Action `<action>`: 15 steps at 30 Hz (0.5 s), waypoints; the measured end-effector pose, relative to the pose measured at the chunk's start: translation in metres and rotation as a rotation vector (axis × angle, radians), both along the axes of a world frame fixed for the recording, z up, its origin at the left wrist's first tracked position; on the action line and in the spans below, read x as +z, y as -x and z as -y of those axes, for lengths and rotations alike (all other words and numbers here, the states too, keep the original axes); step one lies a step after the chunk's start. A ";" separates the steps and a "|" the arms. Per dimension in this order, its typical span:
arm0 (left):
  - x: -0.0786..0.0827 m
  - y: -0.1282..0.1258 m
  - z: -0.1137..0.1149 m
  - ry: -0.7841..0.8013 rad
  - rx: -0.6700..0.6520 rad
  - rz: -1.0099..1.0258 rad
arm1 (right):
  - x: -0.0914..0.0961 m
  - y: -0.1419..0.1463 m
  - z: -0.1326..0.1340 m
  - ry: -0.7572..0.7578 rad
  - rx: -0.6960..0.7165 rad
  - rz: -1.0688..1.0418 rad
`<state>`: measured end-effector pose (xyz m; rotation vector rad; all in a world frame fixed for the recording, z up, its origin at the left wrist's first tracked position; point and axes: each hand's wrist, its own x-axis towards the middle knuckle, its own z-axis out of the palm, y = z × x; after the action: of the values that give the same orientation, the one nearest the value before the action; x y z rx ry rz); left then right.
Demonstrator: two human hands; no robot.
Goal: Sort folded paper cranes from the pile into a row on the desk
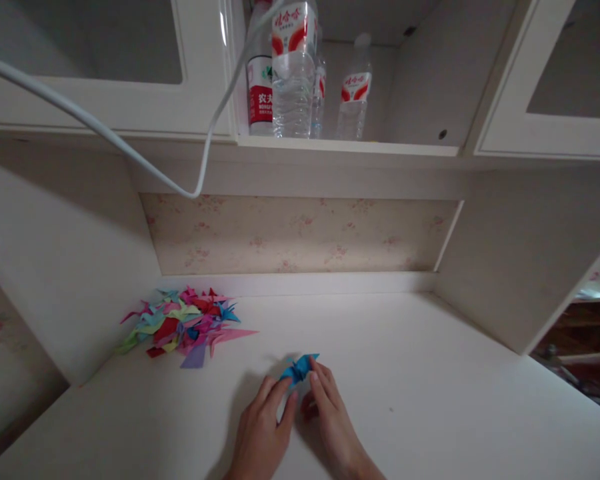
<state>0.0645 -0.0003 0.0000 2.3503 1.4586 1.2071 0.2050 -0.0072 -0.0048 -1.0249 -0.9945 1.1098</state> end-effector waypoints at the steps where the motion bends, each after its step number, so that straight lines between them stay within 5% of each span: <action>1: 0.001 0.000 0.000 0.013 0.004 0.017 | 0.001 0.003 0.003 0.018 0.026 -0.016; 15: 0.003 0.007 -0.008 0.190 0.043 0.275 | 0.017 0.010 0.019 0.075 0.236 -0.065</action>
<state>0.0577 0.0072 0.0026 1.9526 1.4635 1.2795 0.1952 -0.0262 0.0123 -0.9412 -1.0471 1.3746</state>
